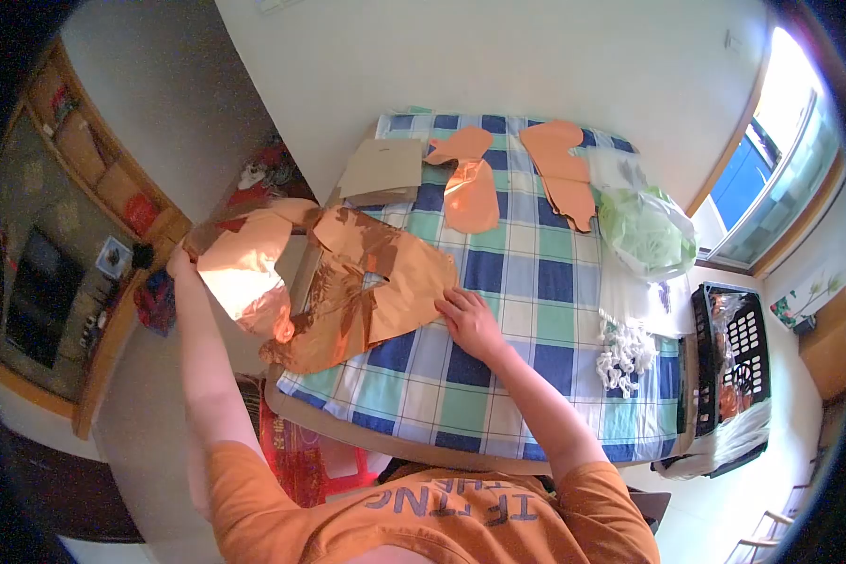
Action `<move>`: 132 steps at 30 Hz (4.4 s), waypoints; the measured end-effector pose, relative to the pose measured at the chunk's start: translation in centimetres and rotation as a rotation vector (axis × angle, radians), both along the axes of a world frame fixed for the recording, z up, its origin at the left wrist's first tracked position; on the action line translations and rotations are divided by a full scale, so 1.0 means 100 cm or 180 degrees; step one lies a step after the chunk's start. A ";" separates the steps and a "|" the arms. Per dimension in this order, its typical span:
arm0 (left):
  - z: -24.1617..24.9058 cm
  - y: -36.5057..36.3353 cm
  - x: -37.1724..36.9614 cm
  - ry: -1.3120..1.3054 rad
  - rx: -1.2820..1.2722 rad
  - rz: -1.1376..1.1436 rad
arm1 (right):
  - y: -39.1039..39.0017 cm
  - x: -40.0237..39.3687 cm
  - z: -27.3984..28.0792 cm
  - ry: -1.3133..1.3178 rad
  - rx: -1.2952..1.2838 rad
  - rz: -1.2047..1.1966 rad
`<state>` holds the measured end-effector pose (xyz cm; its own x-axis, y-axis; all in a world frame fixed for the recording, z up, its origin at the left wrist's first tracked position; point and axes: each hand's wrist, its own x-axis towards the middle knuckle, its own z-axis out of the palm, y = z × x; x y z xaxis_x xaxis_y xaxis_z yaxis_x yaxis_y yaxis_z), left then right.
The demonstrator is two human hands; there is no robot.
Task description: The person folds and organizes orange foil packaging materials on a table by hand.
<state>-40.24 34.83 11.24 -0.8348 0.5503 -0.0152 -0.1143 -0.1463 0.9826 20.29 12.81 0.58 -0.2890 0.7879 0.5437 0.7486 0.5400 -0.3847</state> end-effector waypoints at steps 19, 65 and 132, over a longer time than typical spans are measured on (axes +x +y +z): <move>0.141 -0.092 0.214 0.1746 0.0667 -0.1544 | -0.018 0.004 0.014 0.0584 -0.0180 0.0003; -0.107 -0.312 0.477 0.3425 0.1119 -0.5816 | -0.182 0.211 -0.012 -0.1016 -0.0505 -0.2951; -0.103 -0.058 0.657 0.4326 0.1058 -0.4834 | 0.225 0.306 -0.010 0.0947 -0.1339 -0.2252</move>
